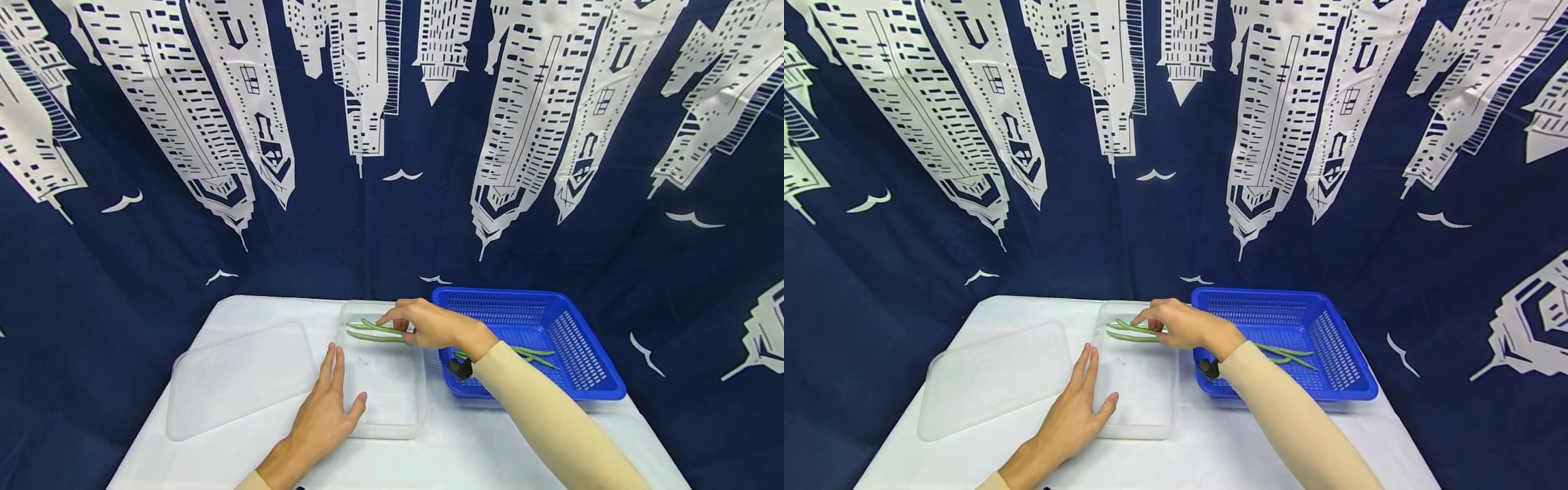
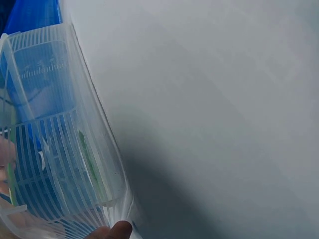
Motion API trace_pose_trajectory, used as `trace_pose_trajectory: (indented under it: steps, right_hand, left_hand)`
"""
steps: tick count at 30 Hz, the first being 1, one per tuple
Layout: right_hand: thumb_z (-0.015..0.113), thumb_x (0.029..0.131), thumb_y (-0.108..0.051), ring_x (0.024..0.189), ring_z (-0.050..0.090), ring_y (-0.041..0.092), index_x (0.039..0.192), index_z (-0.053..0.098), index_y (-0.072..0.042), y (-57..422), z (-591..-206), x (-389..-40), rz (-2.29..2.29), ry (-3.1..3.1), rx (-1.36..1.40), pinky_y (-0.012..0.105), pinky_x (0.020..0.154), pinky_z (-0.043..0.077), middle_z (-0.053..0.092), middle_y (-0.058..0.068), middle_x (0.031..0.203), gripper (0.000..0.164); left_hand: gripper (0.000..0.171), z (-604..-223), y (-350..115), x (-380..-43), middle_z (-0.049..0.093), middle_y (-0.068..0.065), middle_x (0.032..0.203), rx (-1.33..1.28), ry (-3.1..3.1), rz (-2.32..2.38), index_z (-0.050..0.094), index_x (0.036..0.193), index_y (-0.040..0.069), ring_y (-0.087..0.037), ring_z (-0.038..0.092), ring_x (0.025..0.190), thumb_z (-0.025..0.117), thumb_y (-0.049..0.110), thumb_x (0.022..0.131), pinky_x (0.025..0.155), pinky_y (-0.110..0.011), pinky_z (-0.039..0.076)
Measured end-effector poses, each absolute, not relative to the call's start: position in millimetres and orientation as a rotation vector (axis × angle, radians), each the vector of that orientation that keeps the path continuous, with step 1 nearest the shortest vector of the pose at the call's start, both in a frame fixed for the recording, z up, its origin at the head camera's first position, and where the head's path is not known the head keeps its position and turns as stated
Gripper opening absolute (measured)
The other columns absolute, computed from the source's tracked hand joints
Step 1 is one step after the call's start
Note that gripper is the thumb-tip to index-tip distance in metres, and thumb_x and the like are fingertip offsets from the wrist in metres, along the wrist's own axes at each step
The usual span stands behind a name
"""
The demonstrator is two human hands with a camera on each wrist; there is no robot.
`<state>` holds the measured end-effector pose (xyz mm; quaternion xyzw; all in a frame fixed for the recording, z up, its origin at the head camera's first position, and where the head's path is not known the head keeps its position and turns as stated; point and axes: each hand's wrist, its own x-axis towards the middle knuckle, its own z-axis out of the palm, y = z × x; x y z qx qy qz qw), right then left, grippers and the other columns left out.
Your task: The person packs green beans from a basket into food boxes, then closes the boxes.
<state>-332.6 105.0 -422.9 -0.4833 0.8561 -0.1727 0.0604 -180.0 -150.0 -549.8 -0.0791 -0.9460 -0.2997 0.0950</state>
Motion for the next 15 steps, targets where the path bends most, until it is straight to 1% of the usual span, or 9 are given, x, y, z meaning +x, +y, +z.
trace_pose_trajectory:
  steps: [6, 10, 15]
  right_hand:
    - [0.076, 0.103, 0.007, 0.109, 0.079, 0.018, 0.151, 0.079, -0.014, 92, -424, -336, -0.509, 2.591, -1.463, 0.04, 0.101, 0.07, 0.077, 0.005, 0.117, 0.052]
    - [0.076, 0.105, 0.006, 0.112, 0.079, 0.02, 0.153, 0.078, -0.014, 82, -426, -339, -0.521, 2.569, -1.442, 0.043, 0.104, 0.07, 0.078, 0.006, 0.119, 0.052]
    - [0.076, 0.105, 0.007, 0.11, 0.079, 0.019, 0.152, 0.078, -0.012, 72, -434, -344, -0.55, 2.542, -1.409, 0.046, 0.105, 0.07, 0.078, 0.008, 0.118, 0.051]
  left_hand:
    - [0.099, -549, -149, -180, 0.019, -0.026, 0.194, -0.242, -2.808, -0.896, 0.025, 0.182, -0.006, -0.052, 0.059, 0.16, 0.077, 0.039, 0.11, 0.119, -0.062, 0.061]
    - [0.1, -547, -148, -179, 0.019, -0.027, 0.194, -0.24, -2.817, -0.899, 0.025, 0.182, -0.006, -0.052, 0.058, 0.16, 0.077, 0.039, 0.11, 0.118, -0.063, 0.061]
    - [0.1, -547, -149, -179, 0.019, -0.026, 0.194, -0.239, -2.814, -0.9, 0.026, 0.182, -0.006, -0.051, 0.058, 0.161, 0.077, 0.039, 0.109, 0.119, -0.063, 0.061]
